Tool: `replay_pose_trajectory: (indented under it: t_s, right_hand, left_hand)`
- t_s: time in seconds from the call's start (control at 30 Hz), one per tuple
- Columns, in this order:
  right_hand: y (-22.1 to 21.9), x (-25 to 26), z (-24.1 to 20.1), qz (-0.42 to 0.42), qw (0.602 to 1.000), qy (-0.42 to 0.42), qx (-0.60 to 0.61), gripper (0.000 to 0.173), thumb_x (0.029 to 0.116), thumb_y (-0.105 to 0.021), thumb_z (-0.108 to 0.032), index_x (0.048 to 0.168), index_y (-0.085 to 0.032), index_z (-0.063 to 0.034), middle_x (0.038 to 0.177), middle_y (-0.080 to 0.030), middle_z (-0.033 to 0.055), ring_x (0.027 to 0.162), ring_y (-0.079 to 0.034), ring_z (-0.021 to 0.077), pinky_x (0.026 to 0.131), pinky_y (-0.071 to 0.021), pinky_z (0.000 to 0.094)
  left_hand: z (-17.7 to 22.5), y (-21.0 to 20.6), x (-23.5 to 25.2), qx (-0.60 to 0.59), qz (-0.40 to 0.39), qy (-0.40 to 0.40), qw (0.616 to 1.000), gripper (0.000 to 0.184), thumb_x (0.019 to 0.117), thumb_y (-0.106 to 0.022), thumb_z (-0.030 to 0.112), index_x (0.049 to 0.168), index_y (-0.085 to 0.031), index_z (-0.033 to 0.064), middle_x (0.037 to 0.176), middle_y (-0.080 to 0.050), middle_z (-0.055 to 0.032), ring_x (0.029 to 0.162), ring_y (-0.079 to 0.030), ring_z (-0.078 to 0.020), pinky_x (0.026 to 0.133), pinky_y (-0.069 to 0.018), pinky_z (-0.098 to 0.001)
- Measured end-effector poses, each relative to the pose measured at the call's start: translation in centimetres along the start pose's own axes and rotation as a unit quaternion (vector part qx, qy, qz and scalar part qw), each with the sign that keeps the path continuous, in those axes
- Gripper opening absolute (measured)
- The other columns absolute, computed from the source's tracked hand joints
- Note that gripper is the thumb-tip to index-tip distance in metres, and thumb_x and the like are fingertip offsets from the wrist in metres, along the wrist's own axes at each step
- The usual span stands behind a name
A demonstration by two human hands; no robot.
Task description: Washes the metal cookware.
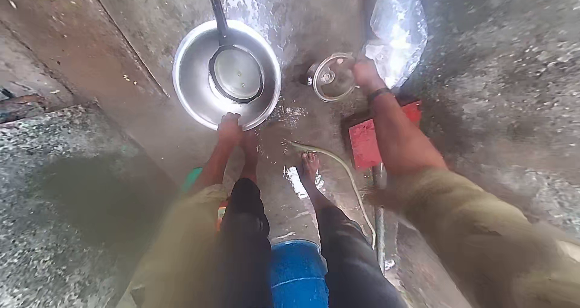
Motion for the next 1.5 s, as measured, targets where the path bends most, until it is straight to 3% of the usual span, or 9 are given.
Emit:
replay_pose_trajectory:
  t_s: [0.1, 0.23, 0.3, 0.53, 0.7, 1.03, 1.23, 1.37, 1.5]
  right_hand:
    - [-0.4, 1.0, 0.5, -0.130, 0.984, 0.057, -0.110, 0.063, 0.0897, -0.080, -0.025, 0.146, -0.055, -0.0129, 0.135, -0.062, 0.0271, 0.127, -0.058, 0.0455, 0.105, -0.0420, 0.0700]
    - [-1.2, -0.6, 0.0, -0.081, 0.955, 0.035, -0.283, 0.041, 0.0879, -0.070, -0.023, 0.126, -0.067, -0.0078, 0.116, -0.068, 0.0315, 0.110, -0.065, 0.0541, 0.084, -0.0479, 0.0781]
    - [-1.1, -2.4, -1.2, -0.039, 0.962, 0.017, -0.271, 0.033, 0.0913, -0.065, -0.022, 0.117, -0.068, -0.0006, 0.114, -0.067, 0.0336, 0.109, -0.064, 0.0548, 0.083, -0.0481, 0.0773]
    - [0.1, -10.8, -6.5, -0.009, 0.975, 0.143, -0.172, 0.041, 0.0956, -0.064, -0.019, 0.137, -0.065, -0.0209, 0.110, -0.072, 0.0242, 0.102, -0.069, 0.0479, 0.085, -0.0506, 0.0723]
    - [-3.0, -15.8, -12.1, -0.077, 0.971, 0.211, -0.077, 0.043, 0.0929, -0.070, -0.011, 0.135, -0.066, -0.0122, 0.117, -0.072, 0.0189, 0.108, -0.070, 0.0376, 0.093, -0.0520, 0.0644]
    - [-23.9, -11.8, -20.4, -0.186, 0.951, 0.231, -0.081, 0.043, 0.0887, -0.064, -0.014, 0.132, -0.067, -0.0130, 0.119, -0.071, 0.0191, 0.116, -0.065, 0.0391, 0.093, -0.0504, 0.0639]
    - [-27.2, -6.4, -18.9, -0.245, 0.941, 0.219, -0.081, 0.052, 0.0936, -0.062, -0.015, 0.146, -0.058, -0.0117, 0.135, -0.066, 0.0175, 0.126, -0.061, 0.0352, 0.104, -0.0487, 0.0603]
    - [-24.7, -6.4, -19.5, -0.220, 0.958, 0.170, -0.071, 0.045, 0.0890, -0.066, -0.013, 0.134, -0.065, -0.0102, 0.125, -0.068, 0.0185, 0.119, -0.064, 0.0355, 0.097, -0.0513, 0.0610]
    - [-21.5, -7.8, -19.5, -0.156, 0.978, 0.128, -0.059, 0.052, 0.0916, -0.065, -0.019, 0.142, -0.059, -0.0109, 0.131, -0.066, 0.0196, 0.123, -0.062, 0.0373, 0.100, -0.0496, 0.0609]
  left_hand:
    - [-0.6, -0.5, -0.1, -0.020, 0.006, 0.019, 1.000, 0.038, 0.0963, -0.067, 0.022, 0.133, -0.065, 0.0107, 0.137, -0.060, -0.0187, 0.131, -0.055, -0.0398, 0.104, -0.0484, -0.0591]
    - [-0.3, -0.8, -1.1, -0.031, -0.016, 0.018, 0.999, 0.037, 0.0970, -0.064, 0.020, 0.133, -0.065, 0.0119, 0.136, -0.061, -0.0185, 0.128, -0.058, -0.0375, 0.104, -0.0493, -0.0580]
    - [0.4, -0.3, -1.5, -0.041, -0.014, 0.010, 0.999, 0.037, 0.0972, -0.062, 0.019, 0.133, -0.065, 0.0113, 0.134, -0.061, -0.0187, 0.126, -0.059, -0.0371, 0.104, -0.0497, -0.0580]
    - [-0.2, 2.2, -3.8, -0.111, 0.065, 0.060, 0.990, 0.036, 0.0988, -0.064, 0.021, 0.134, -0.065, 0.0127, 0.134, -0.062, -0.0173, 0.119, -0.064, -0.0350, 0.099, -0.0527, -0.0574]
    - [-5.1, 1.7, -5.2, -0.166, 0.100, 0.160, 0.968, 0.037, 0.1011, -0.060, 0.023, 0.134, -0.064, 0.0075, 0.129, -0.067, -0.0199, 0.120, -0.065, -0.0387, 0.103, -0.0486, -0.0620]
    - [-10.7, -1.5, -6.1, -0.545, 0.154, 0.303, 0.766, 0.052, 0.1112, -0.037, 0.043, 0.142, -0.051, 0.0029, 0.137, -0.061, -0.0203, 0.117, -0.064, -0.0335, 0.095, -0.0523, -0.0553]
    - [-8.1, 0.2, -3.5, -0.552, 0.140, 0.236, 0.787, 0.050, 0.1116, -0.034, 0.040, 0.142, -0.050, 0.0032, 0.126, -0.065, -0.0157, 0.108, -0.065, -0.0248, 0.091, -0.0544, -0.0452]
    - [-6.1, 1.2, -2.3, -0.569, 0.130, 0.234, 0.778, 0.050, 0.1107, -0.035, 0.041, 0.143, -0.049, 0.0062, 0.121, -0.065, -0.0133, 0.103, -0.065, -0.0241, 0.088, -0.0536, -0.0465]
    - [-4.1, 2.1, -2.6, -0.559, 0.113, 0.212, 0.793, 0.049, 0.1121, -0.034, 0.040, 0.146, -0.047, 0.0069, 0.123, -0.065, -0.0146, 0.100, -0.066, -0.0237, 0.086, -0.0559, -0.0441]
Point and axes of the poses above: each hand's wrist, its own x-axis towards the middle knuckle, its own y-axis out of the back of the hand, z = x × y, the point moved 6 cm from there along x, towards the middle knuckle
